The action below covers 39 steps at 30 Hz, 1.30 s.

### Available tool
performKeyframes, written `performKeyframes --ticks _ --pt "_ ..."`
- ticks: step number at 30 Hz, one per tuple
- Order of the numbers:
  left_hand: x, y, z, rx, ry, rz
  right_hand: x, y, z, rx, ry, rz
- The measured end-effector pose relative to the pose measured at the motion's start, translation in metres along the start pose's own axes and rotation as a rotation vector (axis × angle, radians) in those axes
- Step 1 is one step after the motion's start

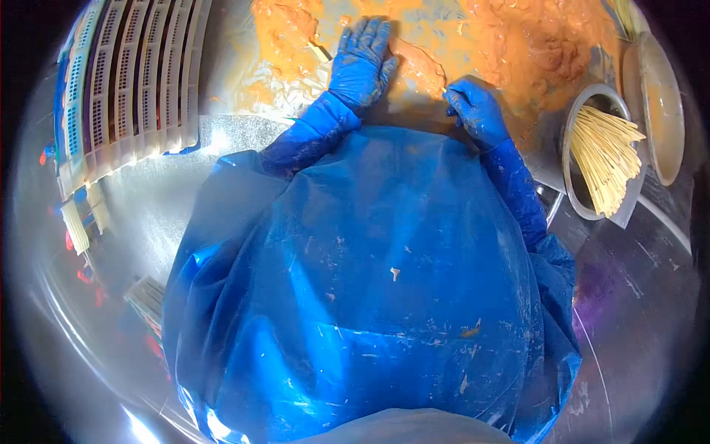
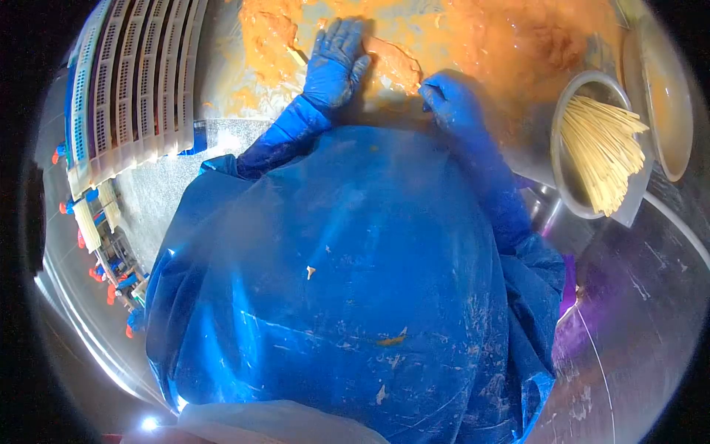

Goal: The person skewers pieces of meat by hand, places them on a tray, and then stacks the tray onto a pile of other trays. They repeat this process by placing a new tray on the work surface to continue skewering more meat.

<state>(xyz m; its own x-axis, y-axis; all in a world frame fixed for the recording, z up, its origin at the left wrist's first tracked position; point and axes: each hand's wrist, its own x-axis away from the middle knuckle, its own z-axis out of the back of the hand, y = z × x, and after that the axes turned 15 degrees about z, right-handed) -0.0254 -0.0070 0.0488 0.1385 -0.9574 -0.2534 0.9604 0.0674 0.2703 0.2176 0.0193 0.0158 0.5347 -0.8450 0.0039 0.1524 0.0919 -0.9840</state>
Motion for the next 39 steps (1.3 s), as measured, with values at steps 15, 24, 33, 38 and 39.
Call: performKeyframes --ticks 15,24,33,38,39 --pt "0.012 0.002 0.008 0.143 -0.073 -0.070 0.000 0.007 0.007 -0.074 -0.043 0.062" --pt "0.033 0.017 0.027 1.248 -0.216 0.657 0.020 -0.029 0.016 -0.336 -0.039 -0.150" --pt "0.003 0.068 0.032 2.083 -0.585 0.720 -0.004 -0.058 -0.011 -0.042 0.068 0.217" --pt "0.019 0.064 0.017 2.215 -0.587 0.667 -0.003 -0.045 -0.013 -0.048 0.013 0.131" --pt "0.022 0.065 0.018 2.273 -0.633 0.626 -0.006 -0.052 -0.015 0.008 -0.034 0.098"
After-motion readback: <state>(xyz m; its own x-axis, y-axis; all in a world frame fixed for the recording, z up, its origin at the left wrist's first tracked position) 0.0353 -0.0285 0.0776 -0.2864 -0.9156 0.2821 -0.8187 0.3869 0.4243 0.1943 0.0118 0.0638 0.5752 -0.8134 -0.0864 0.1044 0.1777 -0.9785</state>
